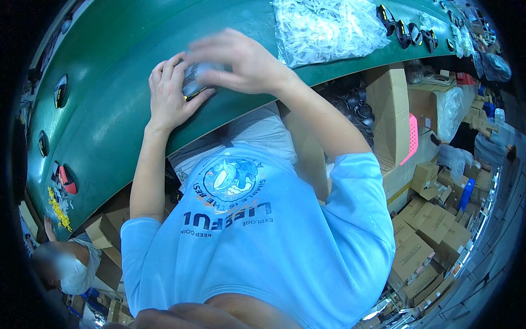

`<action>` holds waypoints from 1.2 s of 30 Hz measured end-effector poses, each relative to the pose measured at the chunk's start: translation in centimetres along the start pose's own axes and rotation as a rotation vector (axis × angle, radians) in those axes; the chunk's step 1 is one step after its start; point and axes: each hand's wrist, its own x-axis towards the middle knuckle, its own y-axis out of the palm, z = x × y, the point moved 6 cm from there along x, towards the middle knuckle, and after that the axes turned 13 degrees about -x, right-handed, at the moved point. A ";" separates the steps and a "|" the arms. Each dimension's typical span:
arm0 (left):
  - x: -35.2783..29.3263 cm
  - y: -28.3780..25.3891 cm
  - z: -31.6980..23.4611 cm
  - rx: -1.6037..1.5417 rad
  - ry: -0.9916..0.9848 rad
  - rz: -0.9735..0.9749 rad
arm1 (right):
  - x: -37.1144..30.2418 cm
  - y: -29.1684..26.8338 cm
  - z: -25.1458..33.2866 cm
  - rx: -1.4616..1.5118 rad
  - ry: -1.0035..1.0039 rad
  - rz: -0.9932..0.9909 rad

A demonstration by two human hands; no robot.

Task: Assembling small electronic components, likely computer mice, on an industrial production line.

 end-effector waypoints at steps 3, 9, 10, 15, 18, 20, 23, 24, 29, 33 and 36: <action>-0.1 0.0 0.1 0.015 -0.014 0.008 | 4.0 -0.9 1.0 0.906 0.334 -0.358; 0.1 0.2 0.3 -0.002 -0.022 0.000 | 6.6 -2.1 3.3 1.490 -0.081 -0.256; 0.3 0.3 0.3 0.011 -0.010 0.007 | 5.9 -0.1 3.5 1.488 -0.080 -0.252; 0.8 0.6 1.0 0.056 0.012 0.011 | 4.0 3.3 1.5 0.862 0.366 -0.209; 0.0 -0.6 -0.5 -0.091 0.043 -0.055 | 4.4 -1.6 0.9 1.425 0.074 -0.350; -0.2 -1.7 0.2 -0.209 0.071 -0.189 | 4.7 -5.4 2.0 1.057 0.204 -0.413; 0.2 -3.7 2.1 -0.887 0.063 -0.305 | 2.1 -4.2 1.9 0.030 0.133 -0.031; 0.4 -4.3 2.5 -1.387 0.018 -0.378 | 0.7 -1.9 1.0 -0.116 0.171 0.086; 6.7 -8.1 -7.2 -1.653 0.213 -0.126 | -4.2 4.7 -1.5 -0.290 0.191 0.116; 6.3 -1.0 -4.3 -1.012 -0.177 -0.181 | -3.4 5.0 -1.8 -0.245 0.201 0.153; 8.5 -5.3 -5.4 -1.392 -0.057 -0.157 | -4.1 5.3 -1.9 -0.262 0.198 0.069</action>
